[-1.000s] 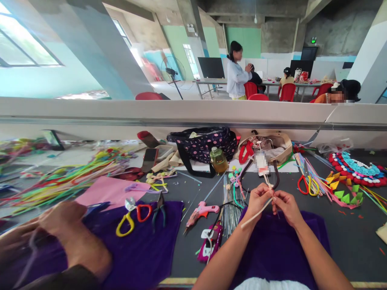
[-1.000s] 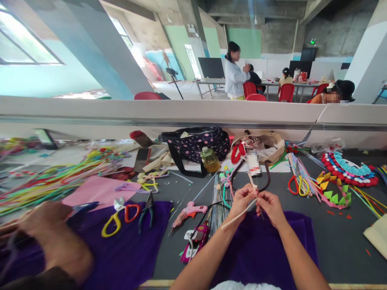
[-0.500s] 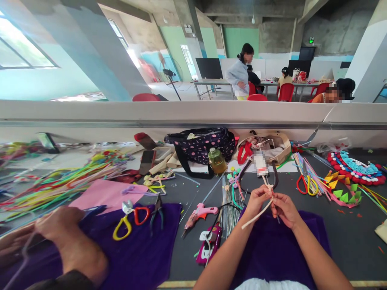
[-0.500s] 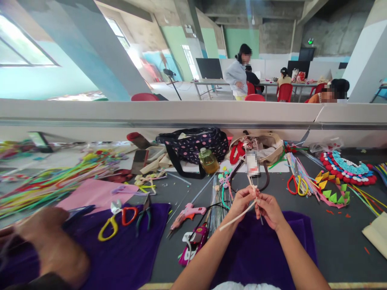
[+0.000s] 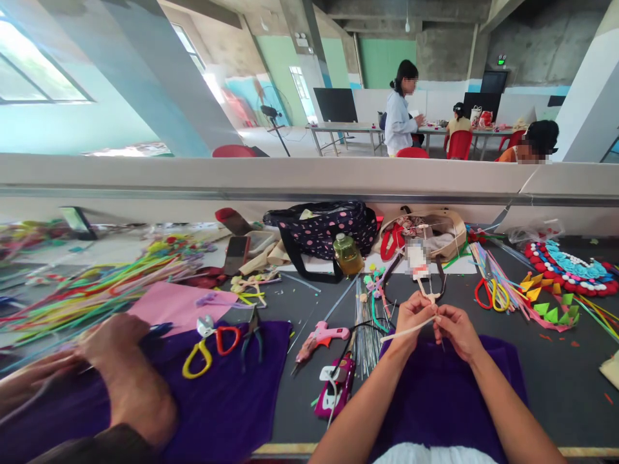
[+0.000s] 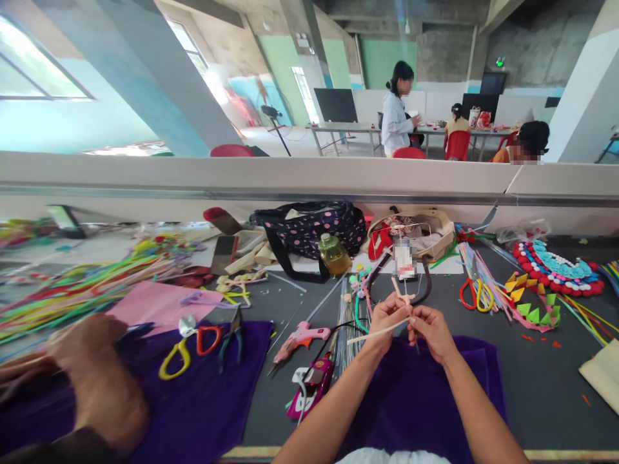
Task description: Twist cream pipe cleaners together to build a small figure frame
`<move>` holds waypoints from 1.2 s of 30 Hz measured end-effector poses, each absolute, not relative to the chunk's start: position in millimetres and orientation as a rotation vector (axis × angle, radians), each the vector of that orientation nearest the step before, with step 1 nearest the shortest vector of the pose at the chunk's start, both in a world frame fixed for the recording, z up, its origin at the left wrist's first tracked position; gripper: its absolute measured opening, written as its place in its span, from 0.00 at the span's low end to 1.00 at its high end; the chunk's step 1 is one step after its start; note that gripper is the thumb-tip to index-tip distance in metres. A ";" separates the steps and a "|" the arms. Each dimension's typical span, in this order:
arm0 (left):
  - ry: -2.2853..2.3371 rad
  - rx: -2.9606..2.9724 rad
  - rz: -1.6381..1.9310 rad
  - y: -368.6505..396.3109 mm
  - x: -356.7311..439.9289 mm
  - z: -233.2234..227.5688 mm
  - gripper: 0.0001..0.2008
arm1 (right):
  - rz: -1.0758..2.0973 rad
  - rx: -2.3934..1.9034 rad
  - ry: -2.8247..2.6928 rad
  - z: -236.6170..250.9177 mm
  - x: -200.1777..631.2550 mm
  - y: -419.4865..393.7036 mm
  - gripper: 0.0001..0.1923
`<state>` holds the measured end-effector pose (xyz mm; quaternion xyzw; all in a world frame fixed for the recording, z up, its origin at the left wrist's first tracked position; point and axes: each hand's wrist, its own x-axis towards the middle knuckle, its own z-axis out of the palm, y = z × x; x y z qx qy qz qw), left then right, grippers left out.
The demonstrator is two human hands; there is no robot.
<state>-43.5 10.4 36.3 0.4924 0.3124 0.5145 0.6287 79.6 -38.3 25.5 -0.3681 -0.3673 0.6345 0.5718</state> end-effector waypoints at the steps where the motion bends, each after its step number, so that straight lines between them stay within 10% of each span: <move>1: 0.722 1.135 1.183 10.5 -43.8 36.0 0.10 | 1.493 -0.860 -0.851 25.7 79.4 -38.5 0.12; 36: 0.543 0.988 0.904 3.9 -47.1 32.3 0.14 | 1.713 -0.794 -0.740 29.2 82.4 -44.5 0.12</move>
